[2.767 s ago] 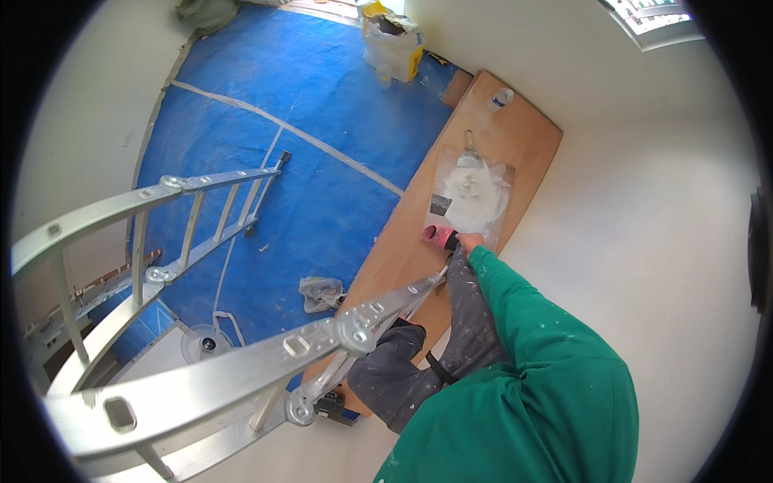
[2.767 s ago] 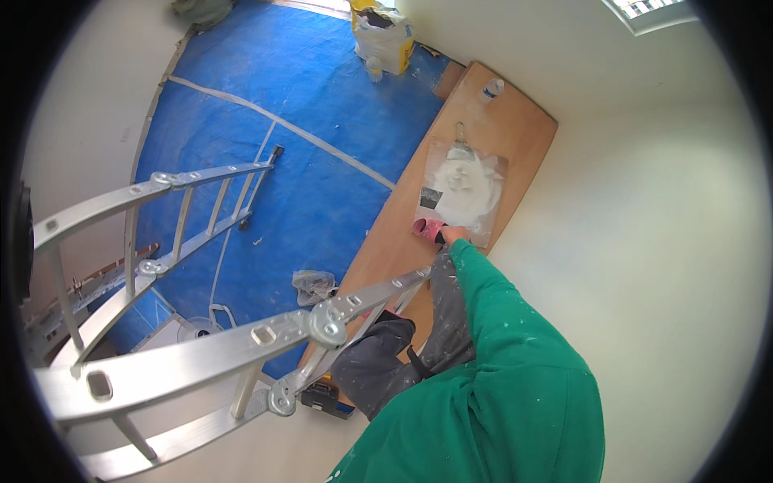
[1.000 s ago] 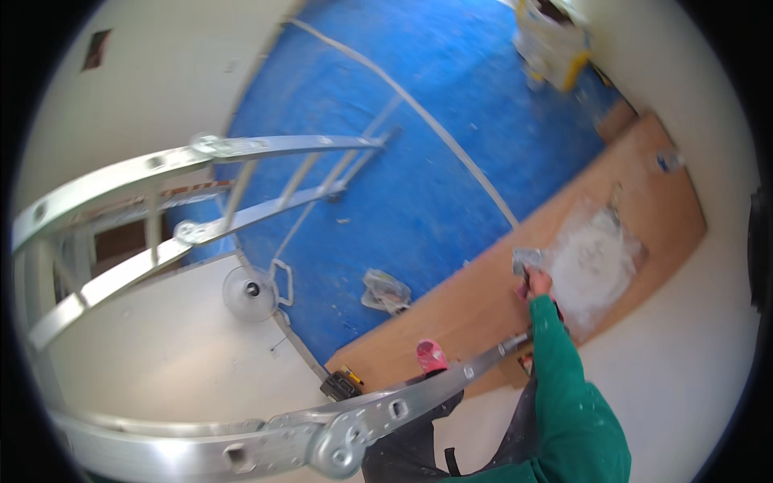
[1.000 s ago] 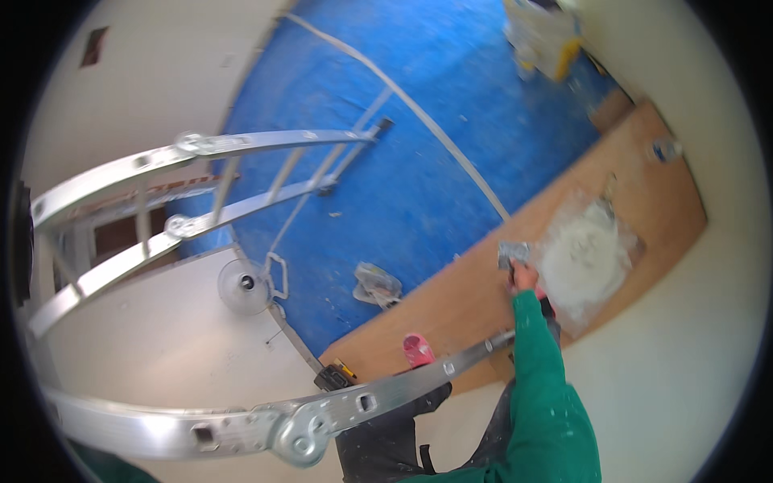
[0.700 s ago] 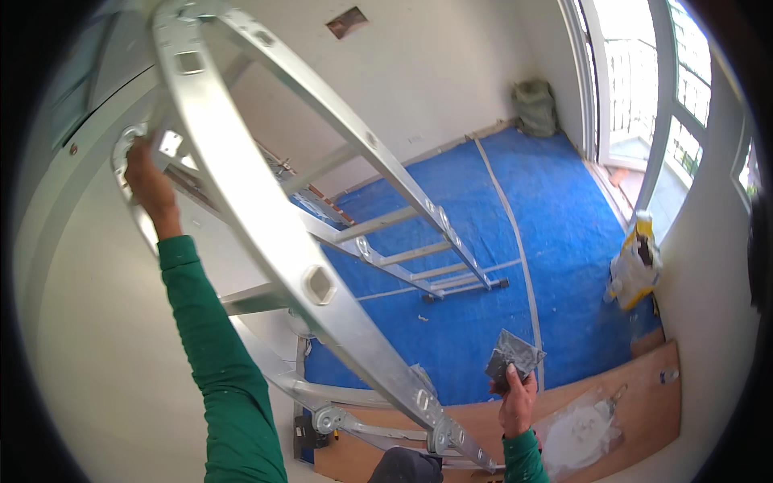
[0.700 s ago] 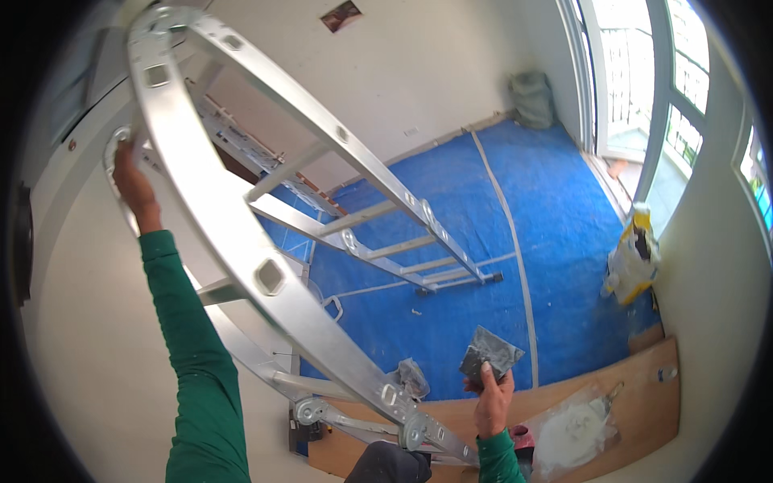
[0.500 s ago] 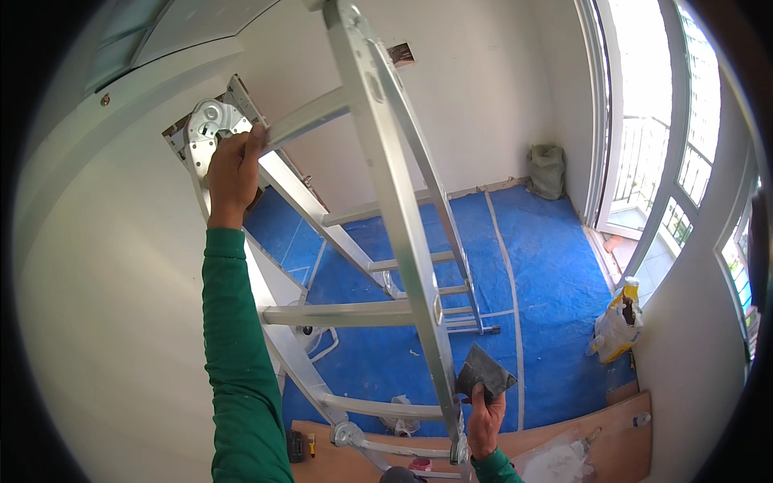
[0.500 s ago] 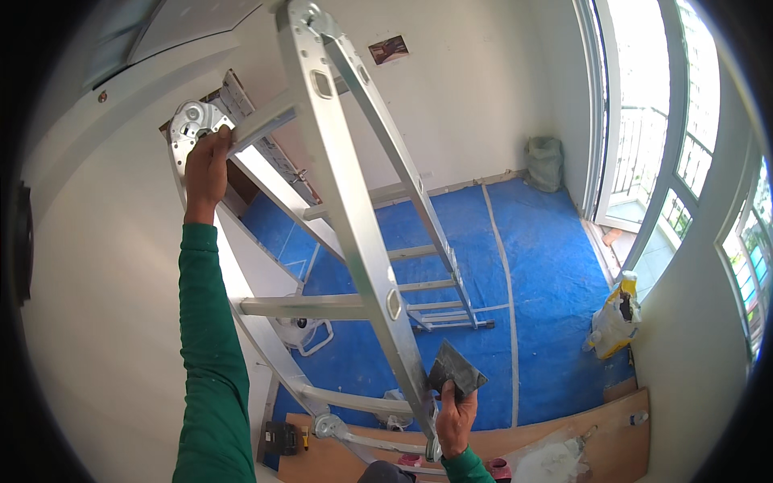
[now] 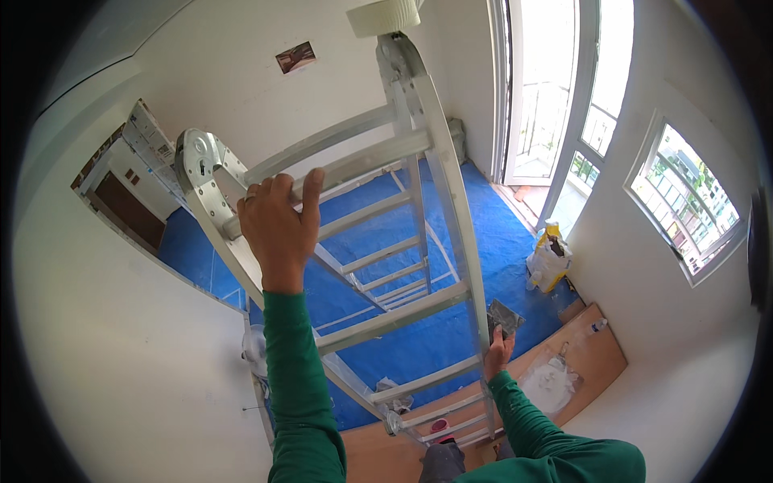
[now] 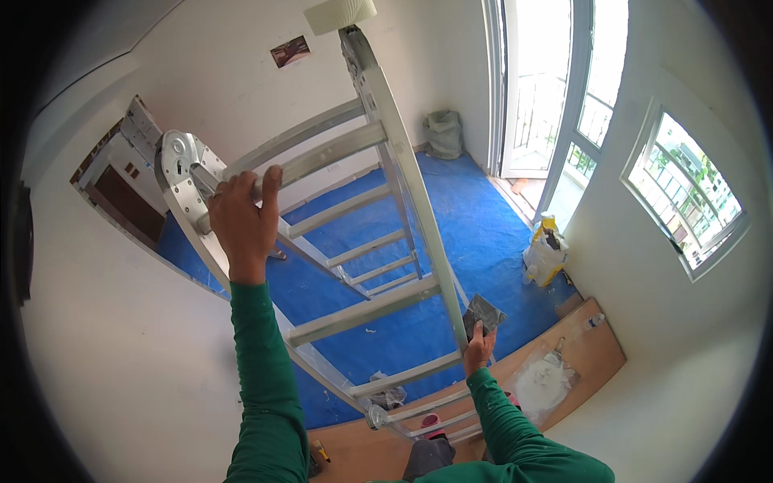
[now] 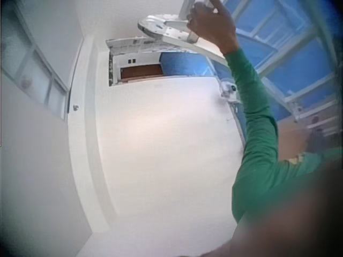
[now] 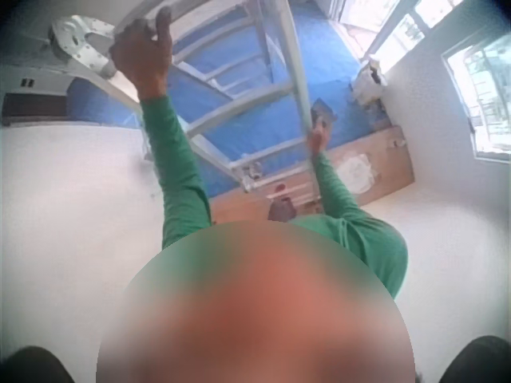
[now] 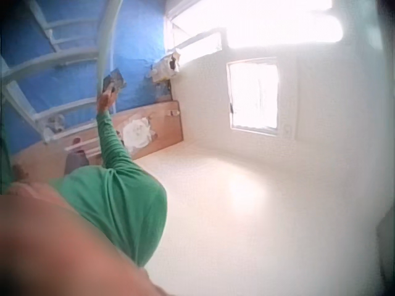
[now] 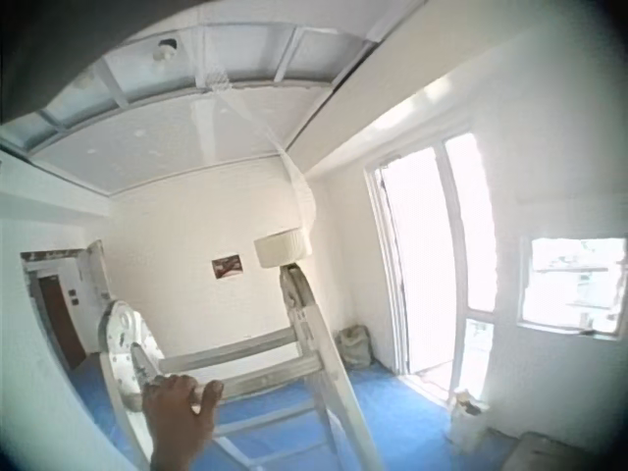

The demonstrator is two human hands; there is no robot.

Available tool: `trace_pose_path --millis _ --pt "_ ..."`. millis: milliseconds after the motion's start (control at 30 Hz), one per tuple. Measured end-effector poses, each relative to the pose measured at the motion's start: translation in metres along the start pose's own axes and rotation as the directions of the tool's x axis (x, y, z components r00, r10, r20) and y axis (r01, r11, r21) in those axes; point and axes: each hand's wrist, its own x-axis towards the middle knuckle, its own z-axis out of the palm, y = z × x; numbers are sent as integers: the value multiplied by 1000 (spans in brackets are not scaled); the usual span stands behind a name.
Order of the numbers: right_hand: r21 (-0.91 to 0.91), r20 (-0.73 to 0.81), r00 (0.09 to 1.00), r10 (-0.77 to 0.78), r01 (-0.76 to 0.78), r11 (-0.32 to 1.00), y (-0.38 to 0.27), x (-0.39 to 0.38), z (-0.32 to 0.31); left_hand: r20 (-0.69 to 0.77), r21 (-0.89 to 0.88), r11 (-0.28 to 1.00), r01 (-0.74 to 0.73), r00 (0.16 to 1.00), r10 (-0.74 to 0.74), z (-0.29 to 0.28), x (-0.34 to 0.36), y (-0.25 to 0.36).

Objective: The person applies joint tape to ceiling seams and then spreads joint compound over the tape using a putty knife and taping knife. The person works on multiple ceiling seams, smoothing the compound to create a flat finish.

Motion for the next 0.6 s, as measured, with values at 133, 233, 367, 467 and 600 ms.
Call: trace_pose_path --millis 133,233,367,467,600 --pt "-149 -69 986 -151 139 979 8 0 -1 30 -40 999 15 999 -14 -5 2 -1" --pt "-146 -92 991 -95 81 986 15 4 -2 314 -49 990 136 942 -114 -17 14 -7" --pt "-246 -190 980 -55 6 969 13 4 2 306 -338 922 189 948 -82 -28 74 4" --pt "-229 -148 981 -126 90 969 2 -1 5 -235 -492 772 -402 915 326 -11 180 28" --pt "-138 -71 970 -232 221 965 -8 -7 9 542 -624 781 11 726 423 1 256 55"
